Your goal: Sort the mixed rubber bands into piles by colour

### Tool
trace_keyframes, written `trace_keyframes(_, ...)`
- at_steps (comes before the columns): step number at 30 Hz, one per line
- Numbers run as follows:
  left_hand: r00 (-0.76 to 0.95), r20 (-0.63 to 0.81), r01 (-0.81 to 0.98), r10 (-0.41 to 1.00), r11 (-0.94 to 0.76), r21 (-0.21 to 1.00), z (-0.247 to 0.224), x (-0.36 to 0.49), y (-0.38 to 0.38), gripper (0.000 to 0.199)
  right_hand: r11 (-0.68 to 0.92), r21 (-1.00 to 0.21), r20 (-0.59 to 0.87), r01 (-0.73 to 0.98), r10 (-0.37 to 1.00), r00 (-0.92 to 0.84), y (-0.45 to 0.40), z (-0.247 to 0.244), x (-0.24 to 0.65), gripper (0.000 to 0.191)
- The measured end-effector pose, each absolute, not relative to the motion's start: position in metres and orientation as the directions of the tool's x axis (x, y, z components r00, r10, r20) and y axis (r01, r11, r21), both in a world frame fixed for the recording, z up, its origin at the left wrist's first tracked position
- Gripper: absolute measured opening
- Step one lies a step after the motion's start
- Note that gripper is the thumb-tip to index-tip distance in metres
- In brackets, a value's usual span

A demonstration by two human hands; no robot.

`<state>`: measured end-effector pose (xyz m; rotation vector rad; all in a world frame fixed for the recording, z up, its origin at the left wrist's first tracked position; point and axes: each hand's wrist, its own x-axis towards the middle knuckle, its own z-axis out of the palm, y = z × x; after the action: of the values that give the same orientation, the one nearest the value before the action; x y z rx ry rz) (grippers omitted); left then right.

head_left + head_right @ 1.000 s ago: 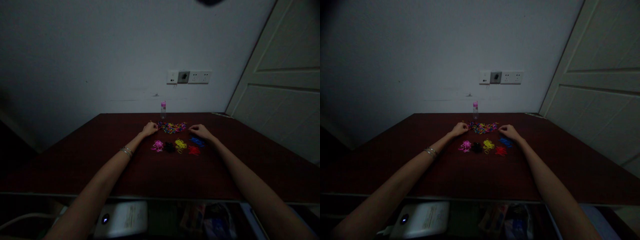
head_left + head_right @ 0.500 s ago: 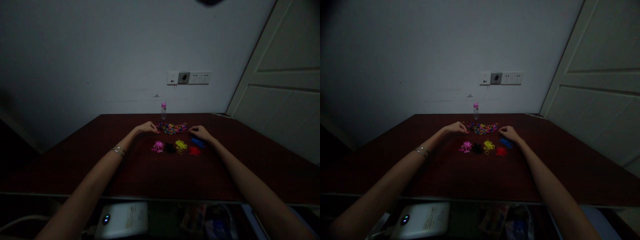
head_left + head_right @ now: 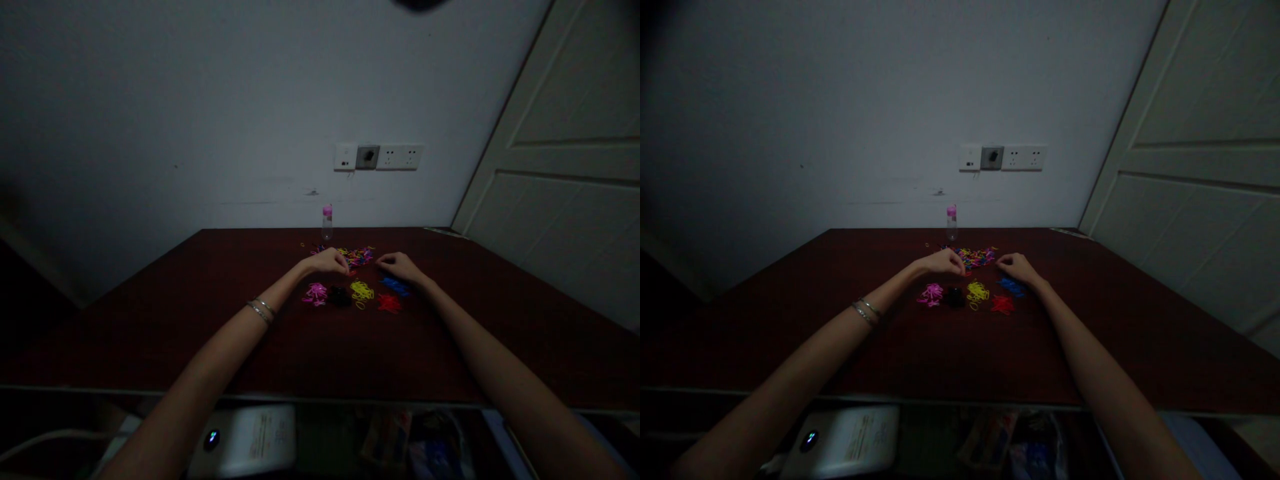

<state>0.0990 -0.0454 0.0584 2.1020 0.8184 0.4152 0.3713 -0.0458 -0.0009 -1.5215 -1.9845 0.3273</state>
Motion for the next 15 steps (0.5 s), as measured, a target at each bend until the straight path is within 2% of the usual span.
trace_keyframes(2, 0.784, 0.017, 0.369, 0.621, -0.487, 0.791, 0.062, 0.121, -0.06, 0.013, 0.317, -0.533, 0.319, 0.785, 0.934, -0.161, -0.046, -0.001, 0.371, 0.027)
trace_keyframes(7, 0.884, 0.027, 0.318, 0.467, -0.643, 0.696, 0.062, 0.166, -0.081, 0.01, 0.341, -0.536, 0.323, 0.773, 0.928, -0.185, -0.047, 0.001, 0.371, 0.027)
trace_keyframes(11, 0.885, 0.038, 0.334, 0.465, -0.688, 0.644, 0.052, 0.18, -0.081, 0.012, 0.36, -0.538, 0.327, 0.762, 0.923, -0.205, -0.047, 0.002, 0.371, 0.028)
trace_keyframes(15, 0.858, 0.049, 0.363, 0.511, -0.671, 0.647, 0.046, 0.177, -0.077, 0.011, 0.351, -0.538, 0.324, 0.766, 0.925, -0.196, -0.048, 0.003, 0.369, 0.027)
